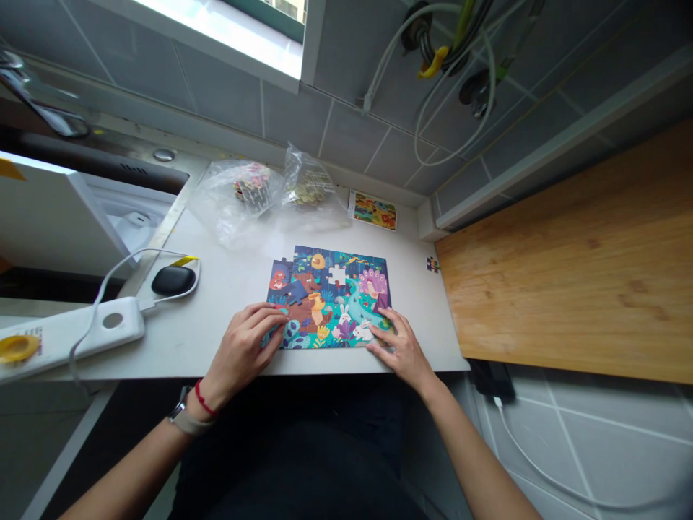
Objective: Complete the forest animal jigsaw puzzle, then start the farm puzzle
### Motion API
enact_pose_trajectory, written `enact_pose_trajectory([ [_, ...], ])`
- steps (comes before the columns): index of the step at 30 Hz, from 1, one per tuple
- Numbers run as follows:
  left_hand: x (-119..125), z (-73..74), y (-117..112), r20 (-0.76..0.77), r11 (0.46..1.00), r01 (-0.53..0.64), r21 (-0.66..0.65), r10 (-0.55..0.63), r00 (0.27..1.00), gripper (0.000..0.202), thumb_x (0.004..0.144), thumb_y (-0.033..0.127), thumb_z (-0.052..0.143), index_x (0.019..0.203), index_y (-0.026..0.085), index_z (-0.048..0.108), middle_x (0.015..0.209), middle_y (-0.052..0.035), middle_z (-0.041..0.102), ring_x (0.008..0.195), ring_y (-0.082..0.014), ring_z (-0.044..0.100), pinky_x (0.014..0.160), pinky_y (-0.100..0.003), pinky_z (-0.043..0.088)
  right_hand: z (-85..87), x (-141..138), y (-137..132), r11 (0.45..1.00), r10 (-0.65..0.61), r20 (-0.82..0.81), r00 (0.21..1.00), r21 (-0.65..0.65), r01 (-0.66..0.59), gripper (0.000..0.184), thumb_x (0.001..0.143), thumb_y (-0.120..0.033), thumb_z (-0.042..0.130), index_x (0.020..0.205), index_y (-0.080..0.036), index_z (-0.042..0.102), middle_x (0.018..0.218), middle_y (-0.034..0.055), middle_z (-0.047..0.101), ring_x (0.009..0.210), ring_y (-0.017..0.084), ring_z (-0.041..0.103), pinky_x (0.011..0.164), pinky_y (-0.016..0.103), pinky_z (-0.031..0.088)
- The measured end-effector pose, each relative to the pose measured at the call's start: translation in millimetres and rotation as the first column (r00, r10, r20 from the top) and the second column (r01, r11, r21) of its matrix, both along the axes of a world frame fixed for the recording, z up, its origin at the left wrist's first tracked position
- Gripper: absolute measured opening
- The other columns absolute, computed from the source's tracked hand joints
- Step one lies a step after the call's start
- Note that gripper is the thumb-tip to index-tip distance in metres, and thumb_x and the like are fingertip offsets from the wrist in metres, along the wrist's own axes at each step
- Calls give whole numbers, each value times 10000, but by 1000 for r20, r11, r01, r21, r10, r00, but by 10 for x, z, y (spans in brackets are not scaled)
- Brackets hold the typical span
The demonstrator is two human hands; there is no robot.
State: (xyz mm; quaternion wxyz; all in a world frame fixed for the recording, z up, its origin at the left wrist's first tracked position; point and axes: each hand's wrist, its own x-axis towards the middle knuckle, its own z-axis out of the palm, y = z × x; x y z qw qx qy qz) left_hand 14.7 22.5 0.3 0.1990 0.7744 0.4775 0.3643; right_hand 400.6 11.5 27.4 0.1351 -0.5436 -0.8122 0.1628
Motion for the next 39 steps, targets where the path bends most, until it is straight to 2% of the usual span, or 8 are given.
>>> enact_pose_trajectory([
  [6,-14,-10,10,25,1000,2,-14,-1,1000,135,1046,229,604,1149,243,690,1143,-69,761,1165,-275,656,995,-458,528,-33,91,-119,978,-158,-122,980,117,173,442,1019,-451,664,1421,-272,700,1496,151,608,1384,323,595,1146,566,535],
  [9,-7,3,11,43,1000,5,-3,-5,999,131,1039,208,614,1143,245,687,1129,-63,761,1151,-267,659,988,-460,540,-68,331,-119,898,-319,-197,927,249,362,339,1046,-427,607,1264,-226,772,1327,161,685,1259,315,666,1074,554,580],
  [12,10,44,9,65,1000,-3,-7,3,998,163,1036,169,597,1153,248,679,1142,-68,756,1155,-264,665,991,-470,567,-171,606,-69,833,-393,-194,899,339,437,294,1037,-433,612,1126,-230,806,1223,146,723,1176,317,685,1025,541,595],
  [18,0,223,128,-41,1000,22,-15,-23,999,233,1037,209,601,1257,273,643,1226,-92,730,1195,-281,667,1012,-499,601,-433,754,30,777,-410,-163,897,452,437,335,1038,-474,576,1071,-226,800,1159,145,741,1060,327,699,947,528,592],
  [26,79,245,569,-368,999,40,-21,-45,929,435,952,238,719,1372,262,611,1421,-129,642,1258,-345,660,1029,-530,614,-466,717,29,750,-413,-172,894,493,441,322,1039,-432,548,1098,-221,784,1166,148,737,1043,329,705,929,508,578],
  [32,160,351,710,-466,966,105,-237,-208,860,552,901,36,621,1407,255,602,1448,-95,630,1301,-312,624,1128,-496,560,-507,750,8,758,-384,-190,904,494,426,312,1052,-404,537,1117,-201,765,1191,140,726,1063,317,706,940,493,574],
  [35,210,498,751,-498,925,65,-375,-260,827,545,887,14,611,1384,236,629,1418,-101,628,1291,-292,622,1150,-453,530,-560,800,20,753,-344,-201,917,525,398,315,1057,-415,532,1097,-202,760,1164,130,727,1048,311,714,933,479,568],
  [39,274,643,896,-559,914,-9,-406,-240,794,620,806,53,746,1385,253,647,1307,-88,651,1176,-261,675,1078,-384,558,-688,884,81,723,-280,-214,936,595,352,367,1053,-465,510,1064,-200,764,1114,136,733,971,318,719,877,484,560],
])
